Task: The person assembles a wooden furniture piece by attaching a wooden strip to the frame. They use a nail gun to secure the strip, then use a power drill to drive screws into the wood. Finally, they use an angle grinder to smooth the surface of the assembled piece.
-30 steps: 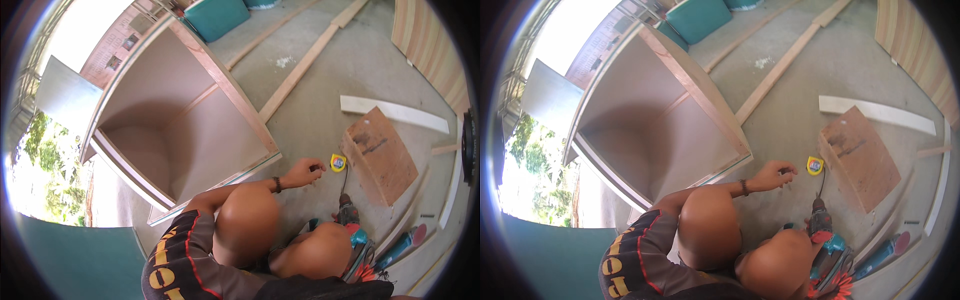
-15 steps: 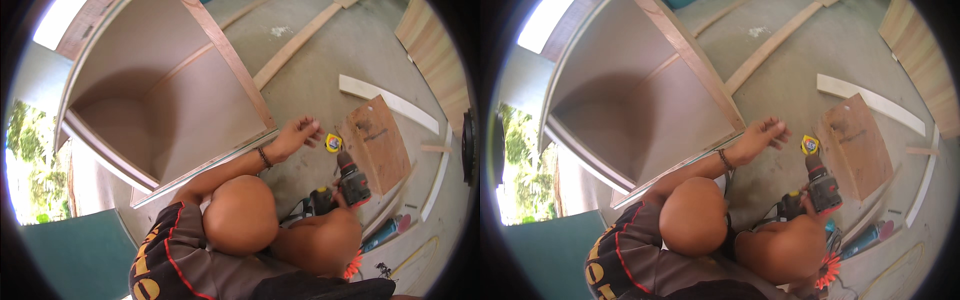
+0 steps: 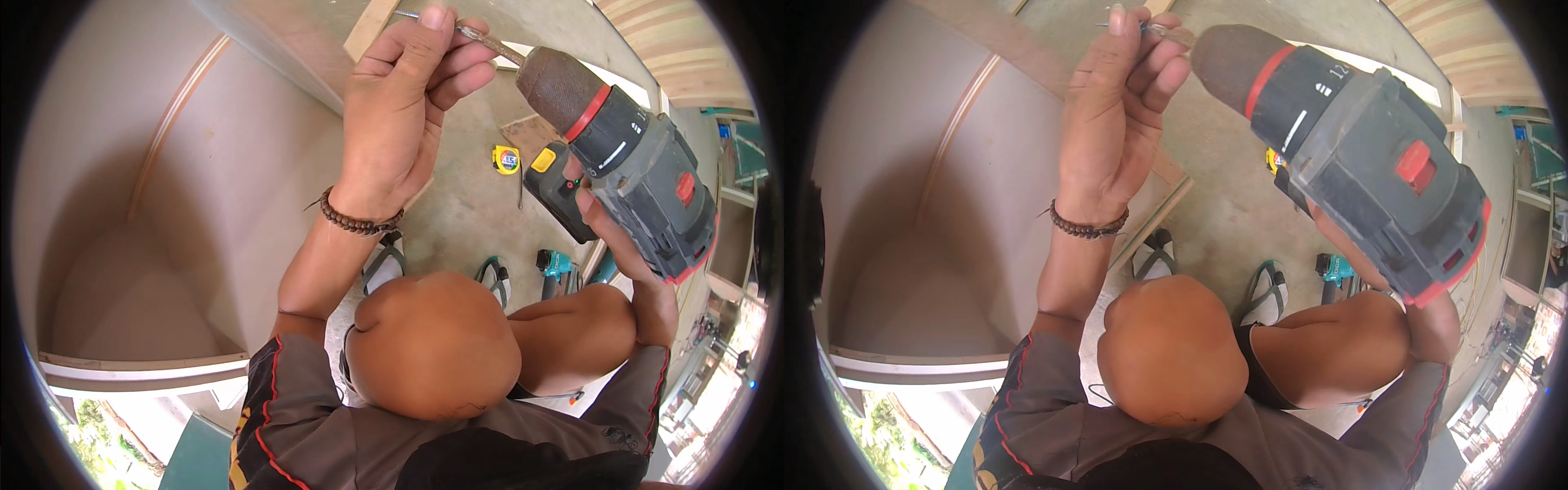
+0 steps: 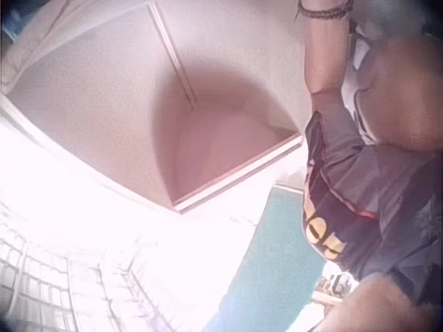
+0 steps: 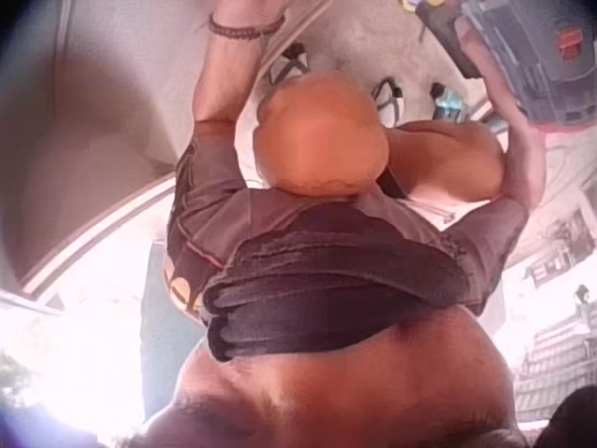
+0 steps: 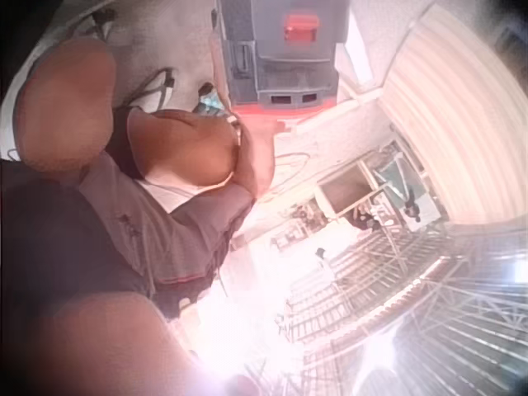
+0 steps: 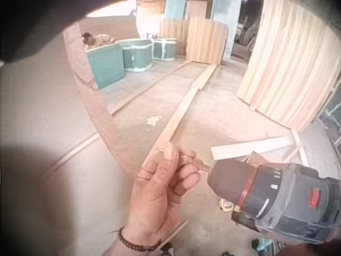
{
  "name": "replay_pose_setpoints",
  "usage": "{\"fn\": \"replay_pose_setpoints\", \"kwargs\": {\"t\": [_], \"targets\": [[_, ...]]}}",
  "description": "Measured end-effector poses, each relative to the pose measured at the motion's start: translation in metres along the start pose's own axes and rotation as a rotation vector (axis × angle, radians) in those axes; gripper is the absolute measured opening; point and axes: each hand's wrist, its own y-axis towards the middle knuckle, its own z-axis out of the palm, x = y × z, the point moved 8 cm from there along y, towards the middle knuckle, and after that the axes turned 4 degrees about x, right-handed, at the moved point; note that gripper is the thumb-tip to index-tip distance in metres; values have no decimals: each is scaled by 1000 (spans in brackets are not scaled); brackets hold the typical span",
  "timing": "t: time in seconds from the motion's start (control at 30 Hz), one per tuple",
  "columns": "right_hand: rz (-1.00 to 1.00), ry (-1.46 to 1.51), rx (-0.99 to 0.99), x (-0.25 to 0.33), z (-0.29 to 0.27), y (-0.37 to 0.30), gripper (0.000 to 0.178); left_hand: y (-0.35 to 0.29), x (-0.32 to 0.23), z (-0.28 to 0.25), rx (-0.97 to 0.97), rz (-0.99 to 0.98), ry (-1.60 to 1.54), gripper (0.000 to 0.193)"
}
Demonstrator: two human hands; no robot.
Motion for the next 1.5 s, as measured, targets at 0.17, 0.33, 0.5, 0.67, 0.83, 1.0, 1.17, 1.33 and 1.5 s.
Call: {"fn": "replay_pose_setpoints", "kwargs": {"t": [0.17,0.33,0.5,0.67,0.83,1.0,1.17,1.33,1.5], "targets": [[-80,-48,-9,29,4,8,26,-11,-42,-9,1,177,-97,25],[-296,-189,79,61,18,21,27,-18,-54,-21,-35,146,-198,29],[18,190,94,46,10,14,28,-16,-48,-6,45,62,-292,36],[-110,86,95,65,3,16,29,-11,-49,-4,90,65,-304,38],[-166,-6,68,89,5,18,30,-17,-43,-9,82,60,-329,38],[-183,-41,67,95,4,20,31,-18,-42,-10,119,63,-341,37],[-269,-161,84,112,4,23,34,-19,-40,-14,169,75,-426,35],[-395,-289,3,113,-1,14,37,-18,-32,-10,130,76,-632,30],[-135,-79,-30,109,-5,20,34,-13,-34,-15,170,120,-671,29]]}}
